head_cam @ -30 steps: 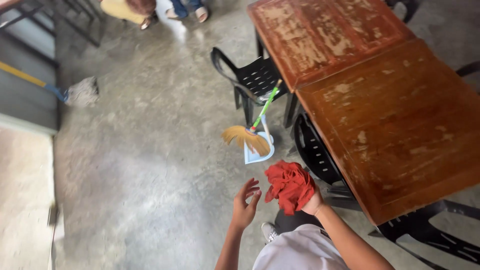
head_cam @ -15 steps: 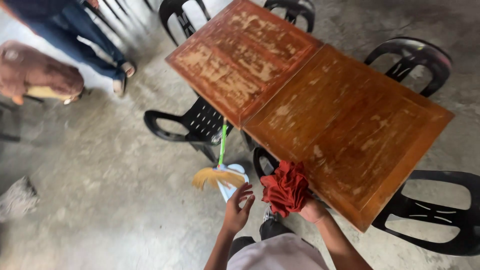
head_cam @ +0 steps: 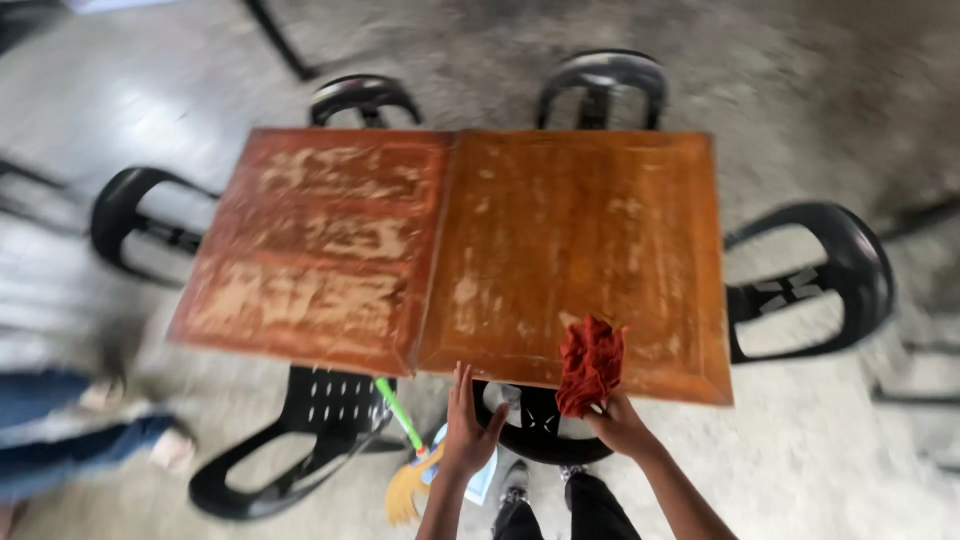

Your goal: Cleaning a table and a bar counter area including a cigarette display case using a cloth.

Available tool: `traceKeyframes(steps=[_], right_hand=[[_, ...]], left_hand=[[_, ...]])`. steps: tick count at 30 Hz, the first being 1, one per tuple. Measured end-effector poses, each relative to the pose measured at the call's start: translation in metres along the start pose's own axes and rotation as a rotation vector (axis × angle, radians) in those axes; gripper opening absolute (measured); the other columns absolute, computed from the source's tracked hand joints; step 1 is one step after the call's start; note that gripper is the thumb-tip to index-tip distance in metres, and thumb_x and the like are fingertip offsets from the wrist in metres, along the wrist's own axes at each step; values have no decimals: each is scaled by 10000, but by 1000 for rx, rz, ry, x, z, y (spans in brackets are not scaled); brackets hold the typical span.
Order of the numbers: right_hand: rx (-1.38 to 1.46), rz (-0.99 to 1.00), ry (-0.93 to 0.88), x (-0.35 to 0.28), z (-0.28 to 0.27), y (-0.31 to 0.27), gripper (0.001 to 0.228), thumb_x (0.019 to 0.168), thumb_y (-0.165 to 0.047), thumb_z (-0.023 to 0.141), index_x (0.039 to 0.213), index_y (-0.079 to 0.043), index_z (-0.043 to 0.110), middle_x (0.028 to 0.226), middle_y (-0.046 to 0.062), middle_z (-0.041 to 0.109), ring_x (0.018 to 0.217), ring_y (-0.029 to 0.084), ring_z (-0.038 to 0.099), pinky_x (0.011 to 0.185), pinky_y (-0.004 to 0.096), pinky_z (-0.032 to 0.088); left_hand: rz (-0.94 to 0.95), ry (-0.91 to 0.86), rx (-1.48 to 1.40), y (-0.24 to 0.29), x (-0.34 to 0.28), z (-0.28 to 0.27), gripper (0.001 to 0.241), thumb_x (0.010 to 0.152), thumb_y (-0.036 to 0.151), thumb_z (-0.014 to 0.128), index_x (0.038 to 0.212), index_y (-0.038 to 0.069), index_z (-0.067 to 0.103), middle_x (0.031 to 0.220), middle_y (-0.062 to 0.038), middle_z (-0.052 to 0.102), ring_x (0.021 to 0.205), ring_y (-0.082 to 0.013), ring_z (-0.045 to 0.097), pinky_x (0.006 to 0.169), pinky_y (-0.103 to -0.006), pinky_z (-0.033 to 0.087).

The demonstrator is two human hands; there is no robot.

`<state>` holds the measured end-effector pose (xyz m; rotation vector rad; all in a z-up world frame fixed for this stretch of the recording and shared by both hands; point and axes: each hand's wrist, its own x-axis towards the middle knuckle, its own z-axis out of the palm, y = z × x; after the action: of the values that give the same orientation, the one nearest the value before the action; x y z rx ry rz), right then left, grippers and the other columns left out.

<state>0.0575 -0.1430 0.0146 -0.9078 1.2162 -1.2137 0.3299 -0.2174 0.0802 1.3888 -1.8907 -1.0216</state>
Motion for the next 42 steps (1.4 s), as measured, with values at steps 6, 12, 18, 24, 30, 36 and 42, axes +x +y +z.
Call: traceKeyframes(steps=[6,12,18,24,30,36,42], right_hand=[[-386,-26,406,-35,16,-43,329,791,79,659,1076,-82,688,1042,42,734,988,183,689,859,349,551],[-540,-222,686,-75,15,-45,316,792,49,709,1087,-64,690,1131,86,713,1068,239,667,911,359,525],[-576,-312,986,-139,-6,-13,324,793,46,721,1099,-55,686,1146,97,720,1066,244,677,938,374,519],[-567,-124,1302,-232,-22,13,417,732,-7,802,1122,-71,670,1133,82,705,1049,251,685,842,374,579],[-613,-117,1642,-328,0,-4,547,608,-63,885,1125,-98,711,1296,120,586,1200,312,590,789,395,611],[-913,-132,1738,-405,23,-9,545,585,-149,904,1103,-119,737,1325,80,614,1304,381,457,1027,494,440],[-1045,-201,1818,-448,39,-3,481,576,-184,885,1016,-109,704,1415,193,495,1311,458,385,1044,556,386]], left_hand=[[394,-203,88,-24,75,27,931,919,358,724,1599,19,186,1686,-260,123,1567,-417,121,1241,-541,129],[505,-409,168,32,104,60,998,920,475,665,1610,20,105,1694,-248,36,1577,-395,21,1245,-546,59],[667,-577,107,67,78,117,1016,917,507,659,1607,27,88,1688,-259,1,1565,-427,-9,1239,-548,56],[626,-872,227,92,38,182,1070,917,558,666,1603,64,11,1684,-226,-96,1557,-420,-96,1226,-579,10],[756,-978,314,124,-23,211,1109,889,578,684,1626,98,9,1680,-209,-124,1549,-420,-129,1208,-593,-9],[975,-978,253,128,-71,235,1185,822,597,735,1637,81,48,1704,-255,-121,1523,-460,-119,1170,-633,-3],[1092,-1015,347,128,-113,254,1225,797,644,743,1627,61,56,1687,-284,-139,1509,-486,-143,1158,-647,-30]])
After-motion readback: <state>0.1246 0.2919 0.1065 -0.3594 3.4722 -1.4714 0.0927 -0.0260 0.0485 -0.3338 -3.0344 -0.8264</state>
